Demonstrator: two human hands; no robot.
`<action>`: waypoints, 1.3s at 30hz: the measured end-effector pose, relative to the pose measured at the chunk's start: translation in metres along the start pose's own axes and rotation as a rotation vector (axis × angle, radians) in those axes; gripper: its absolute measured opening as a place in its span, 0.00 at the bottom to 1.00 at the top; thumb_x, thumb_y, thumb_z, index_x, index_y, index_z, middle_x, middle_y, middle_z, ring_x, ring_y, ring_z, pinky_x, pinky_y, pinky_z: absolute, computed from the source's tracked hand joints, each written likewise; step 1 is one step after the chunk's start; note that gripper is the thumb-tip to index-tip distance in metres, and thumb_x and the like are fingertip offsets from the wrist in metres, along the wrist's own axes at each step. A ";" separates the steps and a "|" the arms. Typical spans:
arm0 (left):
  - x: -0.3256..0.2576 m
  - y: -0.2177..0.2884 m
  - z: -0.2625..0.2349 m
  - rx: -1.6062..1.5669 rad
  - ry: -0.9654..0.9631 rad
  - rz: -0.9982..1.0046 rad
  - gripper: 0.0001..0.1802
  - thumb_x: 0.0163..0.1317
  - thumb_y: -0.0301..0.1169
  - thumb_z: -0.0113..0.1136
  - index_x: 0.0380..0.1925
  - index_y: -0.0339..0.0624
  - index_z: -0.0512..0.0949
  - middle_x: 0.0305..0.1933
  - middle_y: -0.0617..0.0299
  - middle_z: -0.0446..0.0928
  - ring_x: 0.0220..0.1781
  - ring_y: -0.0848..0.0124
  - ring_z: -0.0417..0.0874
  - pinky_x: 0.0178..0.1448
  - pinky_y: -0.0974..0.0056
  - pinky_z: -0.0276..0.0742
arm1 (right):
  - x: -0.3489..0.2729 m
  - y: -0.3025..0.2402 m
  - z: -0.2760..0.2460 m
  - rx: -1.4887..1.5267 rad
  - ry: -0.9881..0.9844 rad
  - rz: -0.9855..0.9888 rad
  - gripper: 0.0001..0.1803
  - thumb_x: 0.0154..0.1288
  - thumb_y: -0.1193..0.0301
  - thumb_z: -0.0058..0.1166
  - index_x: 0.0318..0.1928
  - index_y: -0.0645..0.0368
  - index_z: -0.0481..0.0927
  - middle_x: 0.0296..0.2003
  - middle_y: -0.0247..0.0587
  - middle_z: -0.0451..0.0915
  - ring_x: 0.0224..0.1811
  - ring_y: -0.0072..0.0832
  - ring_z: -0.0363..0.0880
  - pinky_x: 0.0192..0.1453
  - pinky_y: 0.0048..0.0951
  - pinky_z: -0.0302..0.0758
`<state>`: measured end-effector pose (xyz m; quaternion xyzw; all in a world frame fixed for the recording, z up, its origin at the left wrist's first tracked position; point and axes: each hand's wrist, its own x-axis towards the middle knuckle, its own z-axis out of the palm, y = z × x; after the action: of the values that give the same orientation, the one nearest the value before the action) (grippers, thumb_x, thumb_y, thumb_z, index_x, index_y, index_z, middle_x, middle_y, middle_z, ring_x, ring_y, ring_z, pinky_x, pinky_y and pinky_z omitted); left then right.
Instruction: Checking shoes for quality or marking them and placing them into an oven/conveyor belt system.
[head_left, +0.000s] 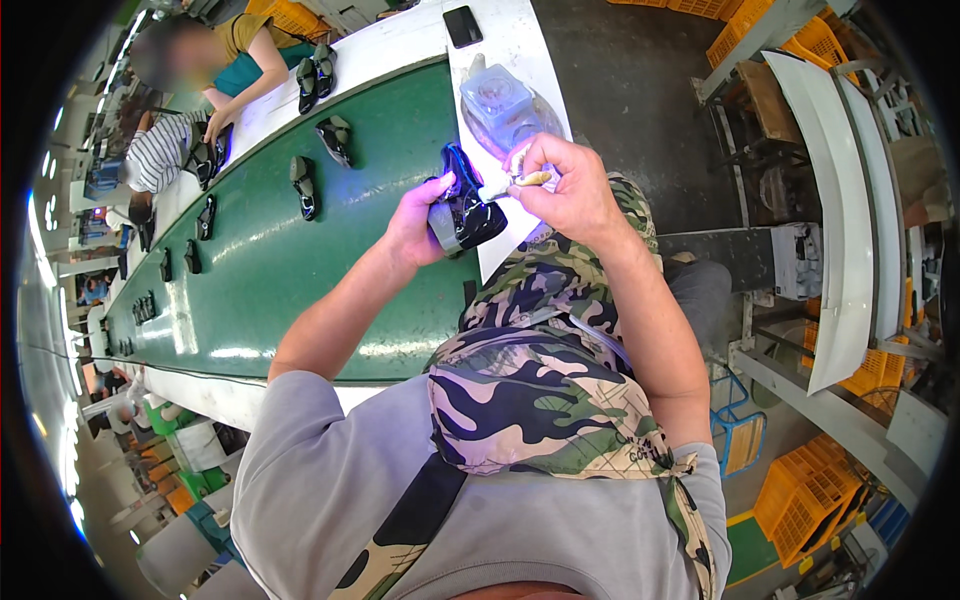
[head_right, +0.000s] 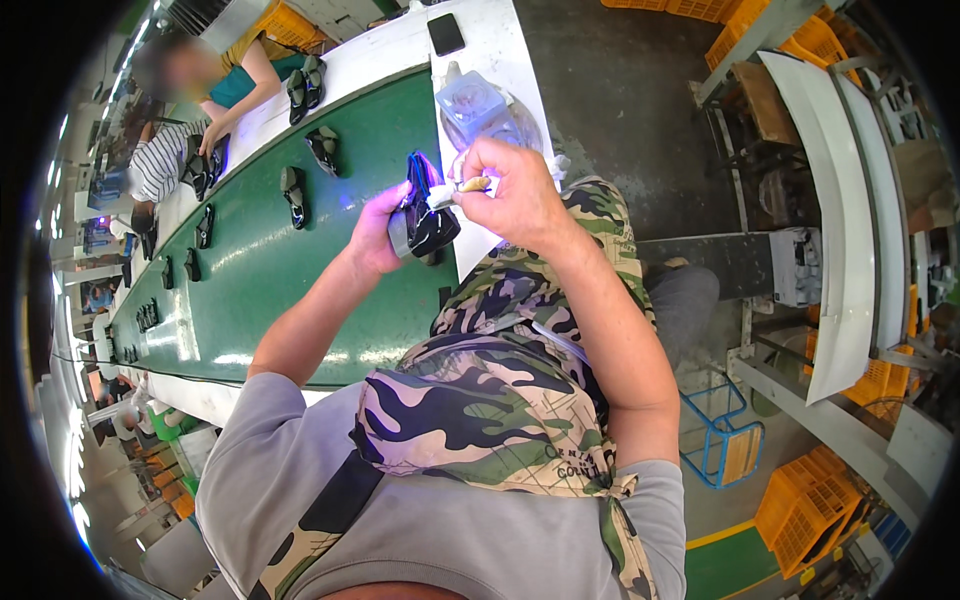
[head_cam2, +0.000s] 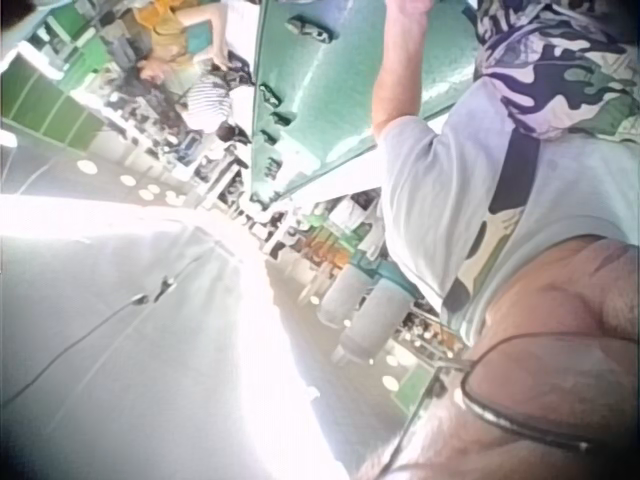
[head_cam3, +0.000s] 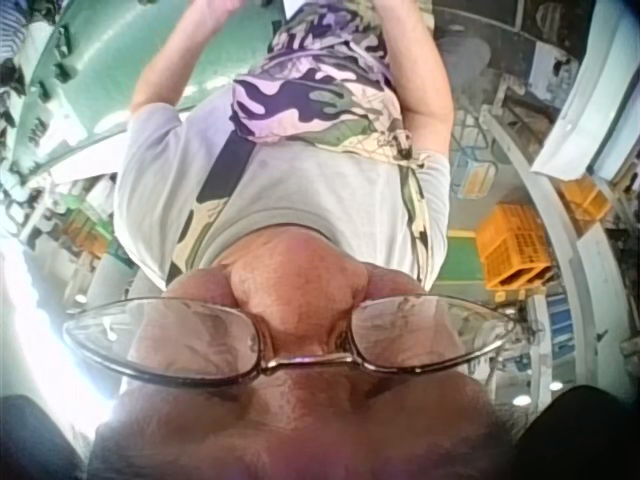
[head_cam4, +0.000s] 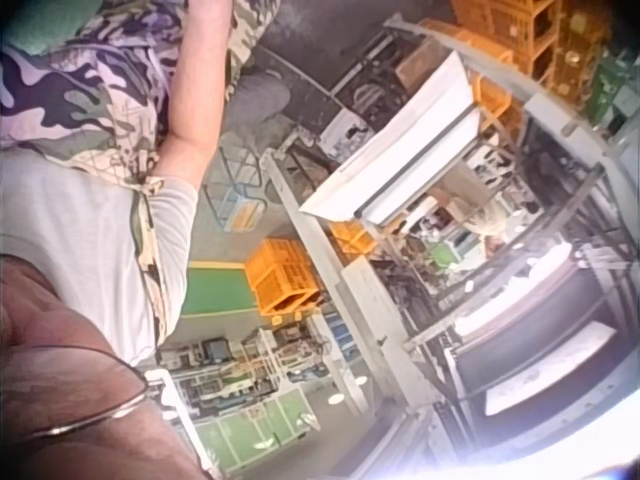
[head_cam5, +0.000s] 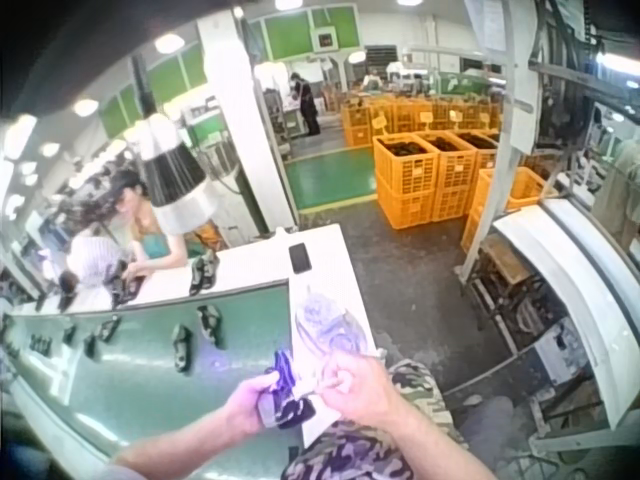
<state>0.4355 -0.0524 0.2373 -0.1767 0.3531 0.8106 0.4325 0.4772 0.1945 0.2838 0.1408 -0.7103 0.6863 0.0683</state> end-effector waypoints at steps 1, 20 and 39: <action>-0.002 -0.002 0.006 0.002 -0.001 -0.001 0.23 0.65 0.43 0.61 0.56 0.45 0.76 0.50 0.52 0.83 0.48 0.59 0.86 0.58 0.52 0.83 | -0.001 -0.001 -0.001 0.018 -0.025 0.004 0.09 0.53 0.81 0.60 0.28 0.61 0.71 0.35 0.40 0.80 0.39 0.23 0.76 0.45 0.26 0.73; 0.008 -0.041 0.004 -0.360 -0.088 0.120 0.29 0.67 0.52 0.55 0.55 0.37 0.76 0.49 0.45 0.83 0.42 0.56 0.89 0.37 0.59 0.91 | -0.003 -0.005 -0.004 0.019 0.043 -0.177 0.09 0.51 0.81 0.60 0.27 0.60 0.71 0.38 0.44 0.83 0.39 0.24 0.79 0.43 0.25 0.73; 0.022 -0.040 0.020 -0.432 -0.128 0.033 0.41 0.56 0.65 0.56 0.52 0.36 0.78 0.37 0.52 0.83 0.31 0.62 0.85 0.32 0.64 0.84 | -0.003 0.010 -0.017 0.040 0.150 -0.211 0.09 0.52 0.83 0.61 0.30 0.61 0.73 0.40 0.45 0.82 0.43 0.27 0.80 0.48 0.28 0.74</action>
<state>0.4565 -0.0103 0.2216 -0.2077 0.1460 0.8839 0.3929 0.4753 0.2123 0.2747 0.1643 -0.6708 0.6979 0.1900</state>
